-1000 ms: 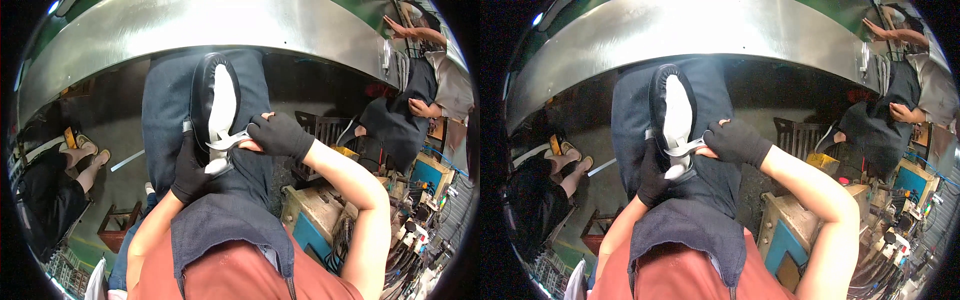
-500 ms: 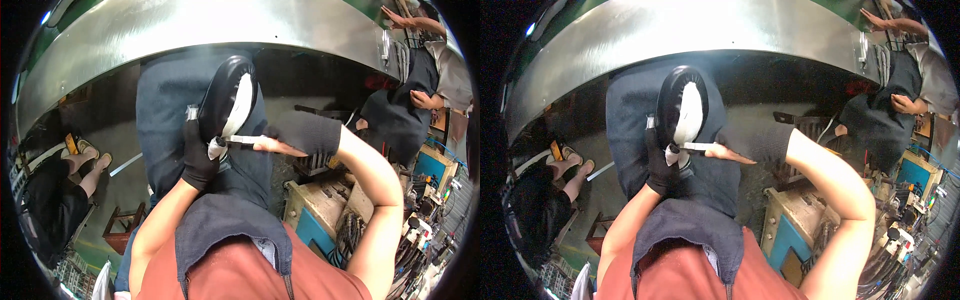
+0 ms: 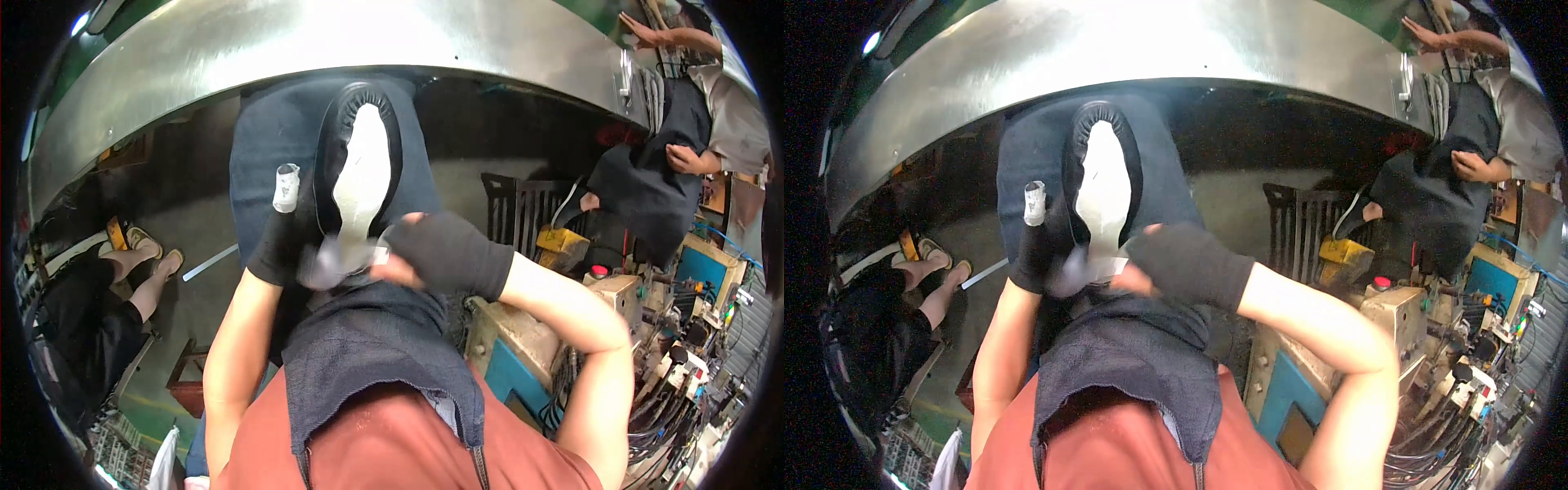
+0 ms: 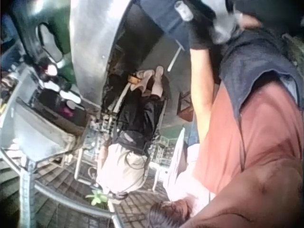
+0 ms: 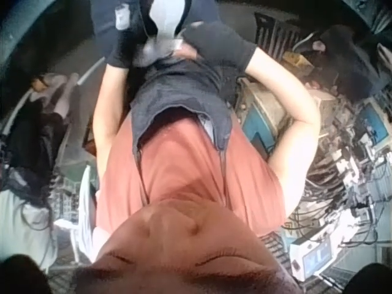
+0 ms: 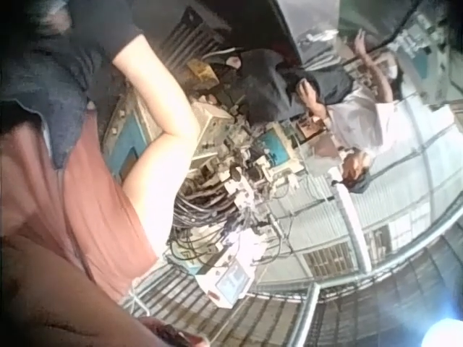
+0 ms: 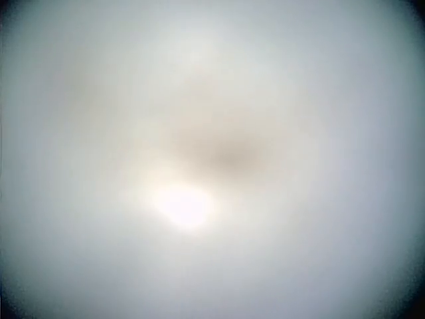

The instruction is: Pulling shoe uppers over lasts and securing them at a factory workstation.

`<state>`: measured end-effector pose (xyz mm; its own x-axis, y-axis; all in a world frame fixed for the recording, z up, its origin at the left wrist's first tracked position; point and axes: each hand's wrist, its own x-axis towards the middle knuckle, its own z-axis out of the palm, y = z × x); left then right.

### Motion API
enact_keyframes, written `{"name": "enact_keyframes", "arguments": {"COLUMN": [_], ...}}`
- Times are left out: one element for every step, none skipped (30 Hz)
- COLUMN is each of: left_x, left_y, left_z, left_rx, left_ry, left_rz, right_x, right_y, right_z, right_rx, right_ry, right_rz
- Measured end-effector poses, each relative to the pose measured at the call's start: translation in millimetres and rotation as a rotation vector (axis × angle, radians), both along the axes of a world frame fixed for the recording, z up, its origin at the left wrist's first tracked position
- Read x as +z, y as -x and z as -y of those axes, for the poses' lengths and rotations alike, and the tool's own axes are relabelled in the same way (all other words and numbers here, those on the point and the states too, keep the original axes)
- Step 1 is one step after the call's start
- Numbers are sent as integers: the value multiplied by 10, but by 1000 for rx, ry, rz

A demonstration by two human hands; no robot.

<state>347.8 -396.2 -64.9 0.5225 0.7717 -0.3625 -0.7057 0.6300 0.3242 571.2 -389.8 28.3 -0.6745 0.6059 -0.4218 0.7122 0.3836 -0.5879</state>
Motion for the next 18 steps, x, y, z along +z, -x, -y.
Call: {"name": "enact_keyframes", "arguments": {"left_x": [45,95,139,180,223,258,290,309,310,302,267,223,142,73,-18,-82,-155,-201], "left_y": [-45,-43,-63,-67,-65,-63,-55,-57,-68,-79,-115,-145,-217,-258,-325,-351,-392,-403], "left_z": [-15,-29,-38,-38,-30,-16,8,34,54,80,92,104,86,94,78,96,98,122], "left_rx": [118,97,67,44,-36,-113,-190,-266,-341,-410,-382,-257,-43,99,210,247,243,258], "left_ry": [42,101,135,112,83,-8,-103,-202,-303,-405,-374,-304,-107,-70,-105,-300,-485,-695], "left_rz": [-287,-348,-337,-319,-492,-654,-813,-968,-1121,-1272,-1257,-1100,-768,-630,-649,-868,-1087,-1232], "right_x": [-85,-136,-144,-123,-75,-6,49,101,140,155,164,147,143,125,135,153,195,272], "right_y": [-138,-262,-360,-449,-491,-503,-489,-451,-410,-358,-324,-300,-302,-325,-364,-423,-473,-527], "right_z": [35,54,61,23,-3,-31,-73,-92,-104,-96,-84,-75,-60,-71,-81,-127,-181,-235], "right_rx": [-25,-95,-155,-266,-308,-363,-392,-410,-436,-464,-510,-543,-317,-190,10,-4,33,43], "right_ry": [67,101,125,248,414,498,576,651,665,734,746,730,273,-51,-432,-440,-452,-490], "right_rz": [-44,-79,-129,-137,-171,-154,-139,-144,-242,-220,-262,-359,-179,-80,-62,-7,13,14]}}
